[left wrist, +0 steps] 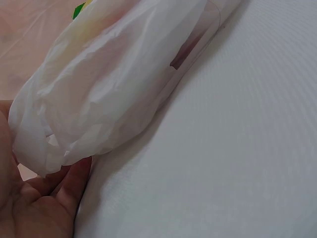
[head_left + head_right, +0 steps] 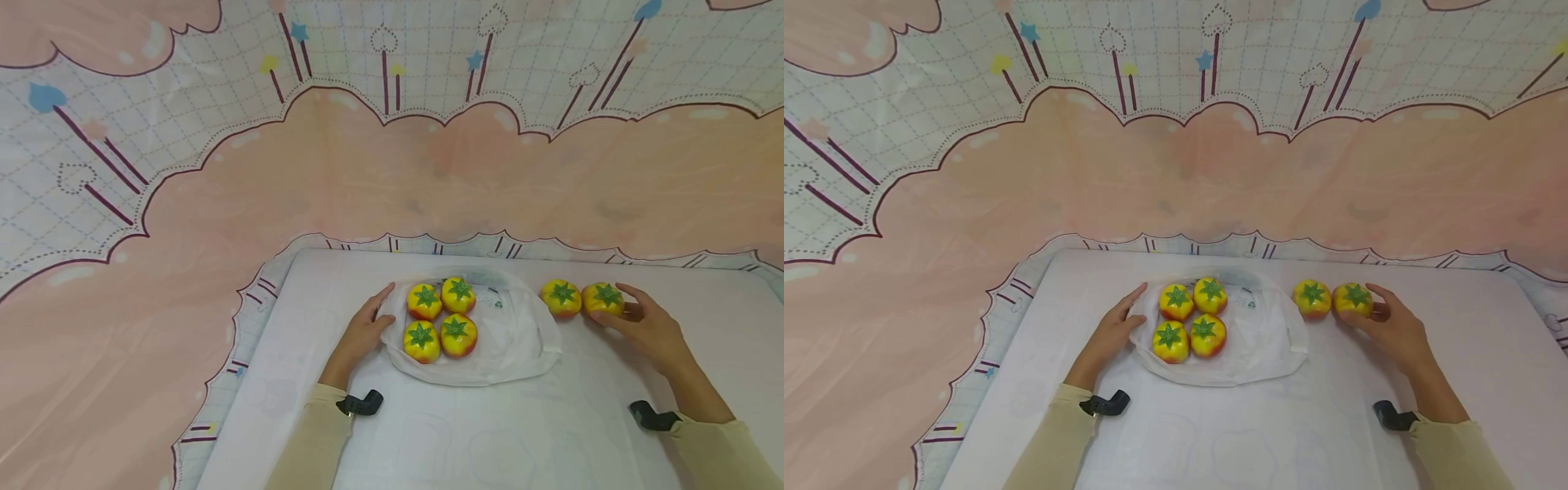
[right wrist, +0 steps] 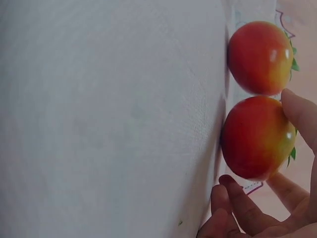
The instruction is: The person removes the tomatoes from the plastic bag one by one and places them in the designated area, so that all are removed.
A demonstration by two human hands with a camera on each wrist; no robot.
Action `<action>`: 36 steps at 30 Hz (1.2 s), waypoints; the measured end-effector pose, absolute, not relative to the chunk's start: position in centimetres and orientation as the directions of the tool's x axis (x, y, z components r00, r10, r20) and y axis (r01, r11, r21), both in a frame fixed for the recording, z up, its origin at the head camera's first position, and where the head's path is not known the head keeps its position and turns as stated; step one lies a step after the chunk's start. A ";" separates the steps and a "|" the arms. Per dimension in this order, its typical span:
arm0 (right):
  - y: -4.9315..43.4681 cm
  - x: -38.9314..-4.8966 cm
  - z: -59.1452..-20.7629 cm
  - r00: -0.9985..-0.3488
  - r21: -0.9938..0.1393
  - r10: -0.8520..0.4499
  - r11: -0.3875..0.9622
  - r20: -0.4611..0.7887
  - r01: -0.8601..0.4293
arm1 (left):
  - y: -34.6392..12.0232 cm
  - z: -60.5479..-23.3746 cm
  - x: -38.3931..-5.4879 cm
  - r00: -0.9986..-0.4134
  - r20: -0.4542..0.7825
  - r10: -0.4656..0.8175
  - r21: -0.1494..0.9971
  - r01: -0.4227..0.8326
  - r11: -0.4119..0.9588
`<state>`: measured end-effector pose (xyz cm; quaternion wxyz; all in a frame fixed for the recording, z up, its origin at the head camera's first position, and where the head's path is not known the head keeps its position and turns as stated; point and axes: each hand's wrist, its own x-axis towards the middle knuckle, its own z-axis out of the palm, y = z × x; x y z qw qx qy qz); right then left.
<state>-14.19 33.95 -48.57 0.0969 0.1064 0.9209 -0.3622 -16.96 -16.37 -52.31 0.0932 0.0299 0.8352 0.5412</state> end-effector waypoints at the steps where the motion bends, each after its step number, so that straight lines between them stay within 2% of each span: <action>1: 34.0 -14.2 -48.6 -0.960 -0.647 0.122 0.716 -0.254 0.262 | -16.4 -52.3 -17.0 -0.981 -0.124 0.151 0.909 -0.052 0.414; 22: 34.4 -13.3 -48.7 -0.963 -0.674 0.116 0.694 -0.243 0.254 | -16.3 -52.0 -16.9 -0.980 -0.128 0.154 0.917 -0.058 0.394; 31: 33.8 -12.5 -47.4 -0.971 -0.620 0.156 0.749 -0.180 0.235 | -16.4 -52.0 -17.0 -0.978 -0.144 0.149 0.912 -0.073 0.403; 36: 32.6 -12.1 -46.6 -0.974 -0.626 0.181 0.745 -0.140 0.228 | -16.4 -52.1 -17.0 -0.978 -0.147 0.146 0.908 -0.075 0.411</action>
